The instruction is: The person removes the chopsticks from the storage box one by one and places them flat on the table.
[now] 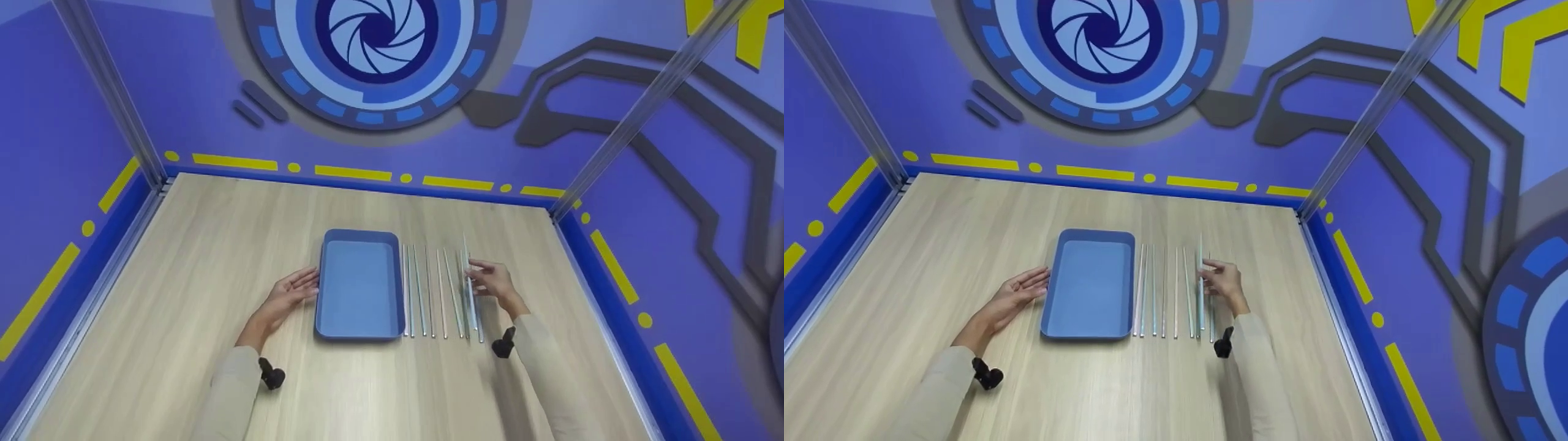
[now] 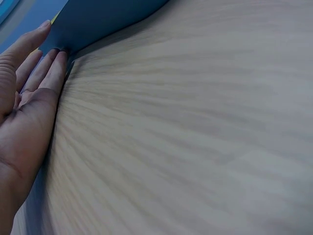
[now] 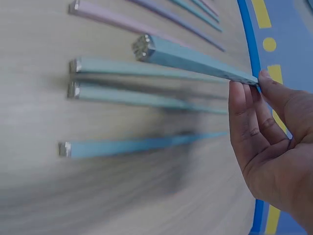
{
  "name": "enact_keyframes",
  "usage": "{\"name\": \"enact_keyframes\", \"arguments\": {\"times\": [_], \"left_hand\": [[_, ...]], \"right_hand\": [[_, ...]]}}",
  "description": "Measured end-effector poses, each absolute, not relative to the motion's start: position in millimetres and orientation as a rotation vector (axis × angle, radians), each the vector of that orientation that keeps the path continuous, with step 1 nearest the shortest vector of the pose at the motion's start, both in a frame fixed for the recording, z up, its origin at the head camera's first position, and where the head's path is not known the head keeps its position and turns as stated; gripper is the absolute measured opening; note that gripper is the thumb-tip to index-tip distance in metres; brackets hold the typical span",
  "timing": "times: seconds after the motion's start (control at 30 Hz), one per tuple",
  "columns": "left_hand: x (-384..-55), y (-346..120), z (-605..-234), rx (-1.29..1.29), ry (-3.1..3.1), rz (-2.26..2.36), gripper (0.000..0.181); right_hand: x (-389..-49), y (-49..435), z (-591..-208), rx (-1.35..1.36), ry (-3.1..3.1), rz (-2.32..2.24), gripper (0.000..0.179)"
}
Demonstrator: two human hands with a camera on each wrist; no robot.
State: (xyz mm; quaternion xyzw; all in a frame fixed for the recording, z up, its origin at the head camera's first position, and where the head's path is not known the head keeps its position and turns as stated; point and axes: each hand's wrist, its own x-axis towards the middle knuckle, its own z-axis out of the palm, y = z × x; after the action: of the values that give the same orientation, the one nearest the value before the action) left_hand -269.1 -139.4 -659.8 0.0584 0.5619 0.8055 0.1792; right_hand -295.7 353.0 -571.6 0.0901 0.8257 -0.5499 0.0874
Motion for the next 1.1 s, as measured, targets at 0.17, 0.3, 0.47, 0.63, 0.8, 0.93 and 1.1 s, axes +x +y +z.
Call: {"name": "enact_keyframes", "arguments": {"times": [0.17, 0.3, 0.47, 0.63, 0.8, 0.93, 1.1], "left_hand": [[-268, -139, -661, 0.157, 1.576, 2.297, 0.069], [-268, -139, -662, 0.159, 1.575, 2.298, 0.069], [-269, -139, -661, 0.151, 1.570, 2.316, 0.067], [-268, -138, -662, 0.137, 1.574, 2.310, 0.067], [-267, -139, -664, 0.157, 1.568, 2.310, 0.067], [-267, -139, -664, 0.152, 1.556, 2.323, 0.066], [-268, -137, -664, 0.156, 1.547, 2.339, 0.066]], "right_hand": [[-292, 373, -577, 0.291, 2.505, -1.604, 0.049], [-288, 386, -583, 0.302, 2.539, -1.572, 0.049], [-285, 395, -596, 0.327, 2.634, -1.506, 0.046], [-280, 400, -611, 0.340, 2.747, -1.401, 0.042], [-277, 400, -624, 0.343, 2.795, -1.343, 0.041], [-277, 397, -630, 0.323, 2.866, -1.274, 0.039], [-279, 397, -634, 0.296, 2.977, -1.227, 0.032]]}}
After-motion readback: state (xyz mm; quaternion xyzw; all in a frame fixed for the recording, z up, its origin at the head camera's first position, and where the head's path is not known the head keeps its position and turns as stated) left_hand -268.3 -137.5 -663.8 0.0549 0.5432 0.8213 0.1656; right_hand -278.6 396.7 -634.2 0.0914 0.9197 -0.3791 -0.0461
